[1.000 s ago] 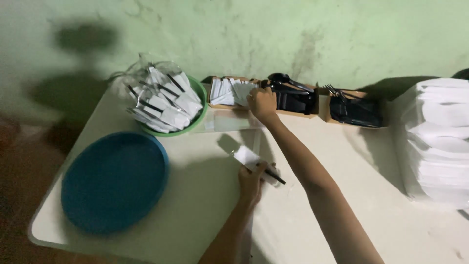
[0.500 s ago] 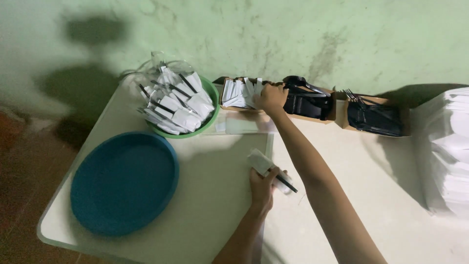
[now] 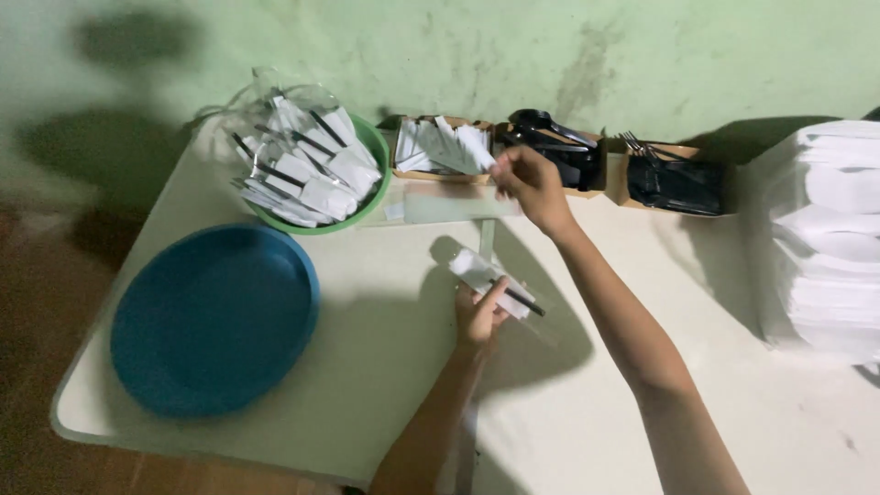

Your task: Folding paper napkins and inserting a plastic spoon and fork into each to assemble cutlery sets.

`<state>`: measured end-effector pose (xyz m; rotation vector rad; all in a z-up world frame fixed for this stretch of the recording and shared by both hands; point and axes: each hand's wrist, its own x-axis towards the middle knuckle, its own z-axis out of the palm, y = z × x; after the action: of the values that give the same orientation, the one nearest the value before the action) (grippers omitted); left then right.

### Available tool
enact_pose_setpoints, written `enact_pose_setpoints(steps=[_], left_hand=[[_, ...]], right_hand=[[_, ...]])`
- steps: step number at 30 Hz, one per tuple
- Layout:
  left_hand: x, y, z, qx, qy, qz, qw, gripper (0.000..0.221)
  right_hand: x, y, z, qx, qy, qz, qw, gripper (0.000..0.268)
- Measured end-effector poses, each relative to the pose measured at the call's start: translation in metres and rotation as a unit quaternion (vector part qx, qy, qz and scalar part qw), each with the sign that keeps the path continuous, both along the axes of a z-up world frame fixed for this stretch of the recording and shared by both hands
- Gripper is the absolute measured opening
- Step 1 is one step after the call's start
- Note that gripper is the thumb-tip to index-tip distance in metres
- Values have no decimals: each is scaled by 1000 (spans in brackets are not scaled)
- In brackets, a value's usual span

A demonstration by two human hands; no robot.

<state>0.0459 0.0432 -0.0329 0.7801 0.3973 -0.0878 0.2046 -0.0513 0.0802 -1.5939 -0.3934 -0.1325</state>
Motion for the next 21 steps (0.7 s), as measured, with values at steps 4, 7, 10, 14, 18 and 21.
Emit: enact_pose_setpoints(steps=[4,7,10,14,18,21], left_hand=[[-14,-1,34,-32,15,-29,999,71],[-13,-13,16,-78,2,-41,996,78],[-22,-22,17,-80,-10,-67,994,57],[-43,-27,55,-119,-30,-97,988,51],[-44,-30,46,-122,-60,-128,982,46],[-51,-33,50,-121,-58,-130,982,45]], right_hand=[[-139,-81,4,1,67,-22,998,9],[-222,-137,-22,-6,114,-62,991,6],[-280,-154,-37,24,139,-107,984,8],[-317,-144,-35,-35,184,-212,959,5],[-327,-137,-37,1,175,-259,950,5],[-329,-139,-44,26,162,-265,950,4]])
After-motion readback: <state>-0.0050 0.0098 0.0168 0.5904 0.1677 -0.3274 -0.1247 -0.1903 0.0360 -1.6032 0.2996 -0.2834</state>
